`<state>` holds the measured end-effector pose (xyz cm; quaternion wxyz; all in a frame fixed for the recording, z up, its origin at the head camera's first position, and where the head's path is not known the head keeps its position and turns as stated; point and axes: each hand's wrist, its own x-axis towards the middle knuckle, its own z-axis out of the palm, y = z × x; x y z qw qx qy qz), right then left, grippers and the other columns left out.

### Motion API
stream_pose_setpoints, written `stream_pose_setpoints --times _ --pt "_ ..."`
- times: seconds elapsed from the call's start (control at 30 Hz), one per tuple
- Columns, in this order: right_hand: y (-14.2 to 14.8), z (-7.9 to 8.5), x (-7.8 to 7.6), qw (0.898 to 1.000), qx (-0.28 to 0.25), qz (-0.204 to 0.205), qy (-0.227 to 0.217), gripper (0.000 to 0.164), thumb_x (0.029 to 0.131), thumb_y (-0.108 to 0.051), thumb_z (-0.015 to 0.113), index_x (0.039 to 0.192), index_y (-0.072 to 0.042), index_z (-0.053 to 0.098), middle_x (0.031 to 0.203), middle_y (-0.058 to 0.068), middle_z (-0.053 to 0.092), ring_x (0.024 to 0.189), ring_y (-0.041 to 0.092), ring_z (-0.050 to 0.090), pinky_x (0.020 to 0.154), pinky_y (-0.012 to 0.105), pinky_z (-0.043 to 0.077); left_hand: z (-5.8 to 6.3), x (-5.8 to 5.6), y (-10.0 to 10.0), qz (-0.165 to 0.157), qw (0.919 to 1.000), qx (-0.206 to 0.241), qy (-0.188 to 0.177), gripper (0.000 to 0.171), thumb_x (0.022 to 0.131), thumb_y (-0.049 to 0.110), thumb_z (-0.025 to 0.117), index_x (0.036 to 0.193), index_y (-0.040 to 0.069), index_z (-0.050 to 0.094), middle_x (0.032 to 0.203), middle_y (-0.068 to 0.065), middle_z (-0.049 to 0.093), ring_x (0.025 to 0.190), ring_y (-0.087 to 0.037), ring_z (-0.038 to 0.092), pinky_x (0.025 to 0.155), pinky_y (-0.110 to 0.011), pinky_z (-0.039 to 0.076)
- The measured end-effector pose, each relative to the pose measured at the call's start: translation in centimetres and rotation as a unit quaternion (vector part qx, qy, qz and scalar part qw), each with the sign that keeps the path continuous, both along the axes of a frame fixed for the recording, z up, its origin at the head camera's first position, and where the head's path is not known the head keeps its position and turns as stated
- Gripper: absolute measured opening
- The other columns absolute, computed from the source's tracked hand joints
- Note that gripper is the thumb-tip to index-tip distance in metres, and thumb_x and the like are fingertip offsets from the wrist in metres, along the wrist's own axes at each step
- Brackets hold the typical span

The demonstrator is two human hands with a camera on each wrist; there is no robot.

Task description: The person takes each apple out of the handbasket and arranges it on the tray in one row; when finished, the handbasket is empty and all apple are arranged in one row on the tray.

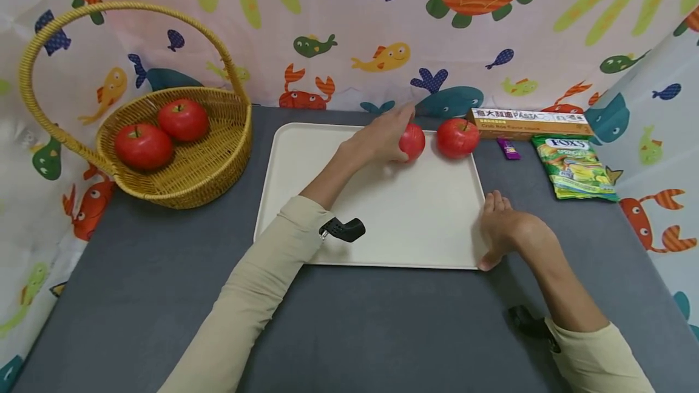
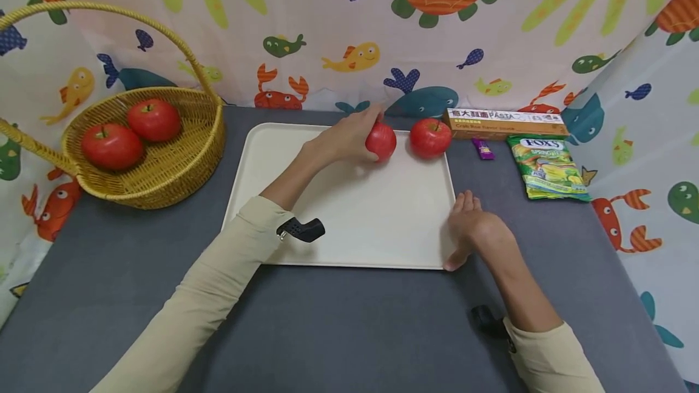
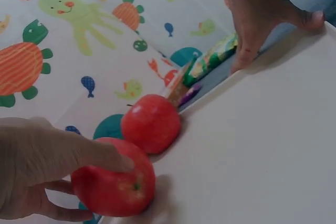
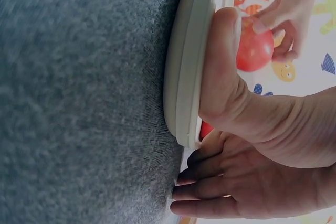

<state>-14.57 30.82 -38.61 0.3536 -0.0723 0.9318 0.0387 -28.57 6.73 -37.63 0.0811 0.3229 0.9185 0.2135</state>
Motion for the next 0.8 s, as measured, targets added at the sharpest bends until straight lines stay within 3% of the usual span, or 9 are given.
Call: stream_pose_setpoints --times 0.13,0.3,0.4,0.47,0.57,0.7,0.8 --pt "0.1 -0.2 -0.2 1.000 0.000 0.000 -0.005 0.150 0.040 -0.063 0.079 0.133 0.023 0.000 0.137 0.045 -0.002 0.126 0.058 0.003 0.104 0.060 0.010 -0.5 -0.1 -0.5 -0.007 0.9993 -0.028 0.025 0.084 0.065 0.027 0.083 0.134 0.019 0.036 0.138 0.000 0.034 0.126 -0.020 0.031 0.093 -0.037 0.044" --pt "0.2 -0.4 -0.1 1.000 0.005 -0.002 -0.001 0.150 0.039 -0.064 0.079 0.133 0.024 0.000 0.137 0.046 -0.002 0.127 0.057 0.003 0.104 0.060 0.011 -2.6 -0.7 -0.1 0.003 0.9930 -0.014 0.117 0.084 0.062 0.025 0.085 0.131 0.023 0.037 0.131 -0.002 0.035 0.123 -0.024 0.031 0.087 -0.036 0.046" --pt "0.2 -0.4 0.0 1.000 0.008 -0.001 0.000 0.150 0.040 -0.064 0.079 0.133 0.024 0.000 0.137 0.045 -0.001 0.127 0.057 0.004 0.105 0.059 0.011 -3.8 -0.9 0.2 0.019 0.9882 -0.009 0.152 0.086 0.061 0.028 0.086 0.131 0.025 0.036 0.132 -0.004 0.032 0.121 -0.025 0.030 0.083 -0.037 0.046" --pt "0.1 -0.4 0.0 1.000 0.007 0.000 0.000 0.149 0.040 -0.064 0.079 0.133 0.023 0.000 0.138 0.045 -0.001 0.127 0.056 0.004 0.105 0.059 0.011 -4.4 -1.0 0.4 0.023 0.9871 -0.012 0.158 0.088 0.059 0.033 0.086 0.131 0.026 0.036 0.133 -0.004 0.030 0.122 -0.026 0.029 0.082 -0.038 0.046" --pt "0.0 -0.4 0.0 1.000 0.002 -0.002 -0.002 0.149 0.041 -0.064 0.078 0.134 0.023 0.000 0.138 0.044 -0.002 0.128 0.056 0.003 0.105 0.059 0.010 -4.7 -1.0 0.4 0.017 0.9904 -0.002 0.137 0.089 0.058 0.042 0.084 0.132 0.028 0.036 0.137 -0.005 0.026 0.124 -0.027 0.029 0.087 -0.038 0.045" --pt "0.1 -0.3 0.0 1.000 0.000 0.001 -0.003 0.149 0.041 -0.063 0.078 0.133 0.023 -0.001 0.138 0.045 -0.002 0.128 0.056 0.002 0.105 0.059 0.010 -4.2 -0.9 0.2 0.007 0.9945 0.027 0.101 0.082 0.065 0.049 0.076 0.131 0.024 0.036 0.135 -0.004 0.030 0.120 -0.024 0.037 0.091 -0.034 0.045" --pt "0.2 -0.2 -0.1 1.000 0.002 -0.001 -0.002 0.149 0.041 -0.063 0.079 0.133 0.024 -0.001 0.137 0.045 -0.002 0.127 0.056 0.002 0.105 0.059 0.010 -3.8 -0.9 0.2 0.005 0.9942 0.032 0.103 0.073 0.072 0.044 0.073 0.130 0.021 0.037 0.133 -0.003 0.035 0.115 -0.023 0.042 0.091 -0.033 0.045"
